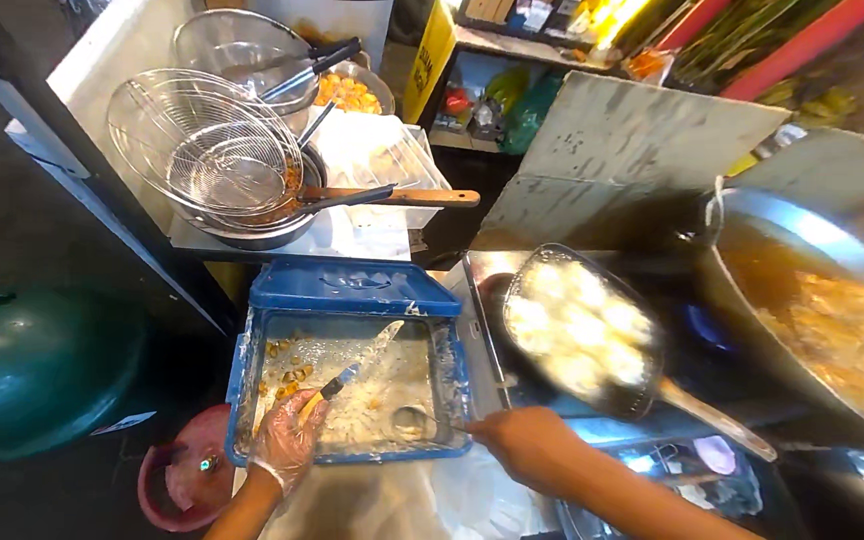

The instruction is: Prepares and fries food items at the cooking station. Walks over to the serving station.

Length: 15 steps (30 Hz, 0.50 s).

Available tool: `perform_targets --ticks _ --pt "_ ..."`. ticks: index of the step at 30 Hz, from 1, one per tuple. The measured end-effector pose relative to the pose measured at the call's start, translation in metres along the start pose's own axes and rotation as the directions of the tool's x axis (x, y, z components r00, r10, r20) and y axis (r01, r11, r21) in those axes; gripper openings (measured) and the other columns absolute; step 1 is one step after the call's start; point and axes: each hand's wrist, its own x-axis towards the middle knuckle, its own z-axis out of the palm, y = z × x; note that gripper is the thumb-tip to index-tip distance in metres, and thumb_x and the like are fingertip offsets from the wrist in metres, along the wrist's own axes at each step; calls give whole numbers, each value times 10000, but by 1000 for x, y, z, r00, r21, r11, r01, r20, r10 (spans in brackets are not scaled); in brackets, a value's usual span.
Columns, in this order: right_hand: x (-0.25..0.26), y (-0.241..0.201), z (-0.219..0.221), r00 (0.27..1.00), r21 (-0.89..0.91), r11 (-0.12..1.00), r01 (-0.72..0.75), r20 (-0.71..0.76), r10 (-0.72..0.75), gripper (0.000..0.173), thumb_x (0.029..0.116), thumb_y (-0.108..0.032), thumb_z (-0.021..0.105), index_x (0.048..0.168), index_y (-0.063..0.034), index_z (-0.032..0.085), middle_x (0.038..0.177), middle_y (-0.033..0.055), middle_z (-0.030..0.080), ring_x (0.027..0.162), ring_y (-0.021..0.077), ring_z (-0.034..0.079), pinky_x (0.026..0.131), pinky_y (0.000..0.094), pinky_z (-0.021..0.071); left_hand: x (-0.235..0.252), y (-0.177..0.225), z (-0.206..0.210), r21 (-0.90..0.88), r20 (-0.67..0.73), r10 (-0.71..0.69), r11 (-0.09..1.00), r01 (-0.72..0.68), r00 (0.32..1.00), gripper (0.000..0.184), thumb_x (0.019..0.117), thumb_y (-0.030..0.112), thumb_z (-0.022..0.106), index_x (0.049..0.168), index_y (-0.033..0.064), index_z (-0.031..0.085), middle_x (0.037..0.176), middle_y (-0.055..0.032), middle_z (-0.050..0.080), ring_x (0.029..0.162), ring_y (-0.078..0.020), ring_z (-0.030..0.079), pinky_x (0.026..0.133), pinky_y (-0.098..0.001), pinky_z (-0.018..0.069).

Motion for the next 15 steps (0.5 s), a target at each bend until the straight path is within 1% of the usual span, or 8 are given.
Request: perform_targets --ticks 2,4,6,8,10,11,13,15 --pt "3 -2 11 998 -36 999 13 -53 -15 356 1072 -177 418 1350 -148 639 1093 190 712 912 431 710 731 634 548 -2 -2 8 -2 -76 70 998 -70 995 392 979 351 582 1121 29 756 1044 -143 757 999 -234 728 942 -448 566" --pt "5 -10 21 997 -77 997 7 -81 -13 367 1027 -73 451 1351 -97 622 1078 208 706 847 434 711 687 616 555 -3 -1 11 1 -76 90 996 -90 993 405 973 356 585 1126 20 752 1058 -152 754 1009 -253 725 946 -461 562" --pt "4 -16 24 997 -102 995 -14 -75 6 366 997 -24 468 1327 -60 623 1053 216 705 828 432 710 675 600 556 -3 -2 12 12 -78 103 995 -102 992 411 972 363 594 1130 19 754 1066 -153 754 1016 -260 726 947 -468 564" --pt "4 -16 18 1000 -97 995 -21 -17 19 327 1018 -55 443 1293 -56 622 1056 217 701 864 436 708 697 607 550 -5 -4 13 16 -93 125 992 -124 988 413 972 371 601 1129 21 754 1057 -149 756 1002 -254 730 938 -461 571" --pt "1 -9 9 1000 -63 998 -10 26 12 335 1073 -164 407 1315 -97 630 1096 211 705 941 444 703 755 635 540 -5 -5 14 24 -108 145 989 -143 984 422 974 382 596 1128 22 753 1056 -145 756 994 -251 732 933 -462 572" --pt "-3 -3 7 1000 -51 999 2 3 -2 345 1082 -206 403 1313 -128 647 1086 196 714 948 434 706 763 635 539 -5 -6 15 36 -115 155 988 -152 981 431 975 395 591 1129 26 754 1060 -142 757 997 -249 733 934 -463 573" --pt "-13 6 10 995 -39 998 40 -89 -44 356 1087 -250 411 1318 -180 673 1037 167 731 917 406 718 740 618 550 -6 -7 16 42 -124 154 988 -150 980 442 980 408 590 1146 30 750 1077 -142 755 1014 -249 731 949 -465 571" --pt "-18 11 20 986 -35 998 51 -158 -56 358 1087 -273 416 1310 -202 686 1015 150 740 892 391 729 715 606 563 -6 -6 17 55 -133 135 990 -128 982 437 979 404 600 1160 33 746 1086 -141 754 1022 -251 729 958 -468 567"
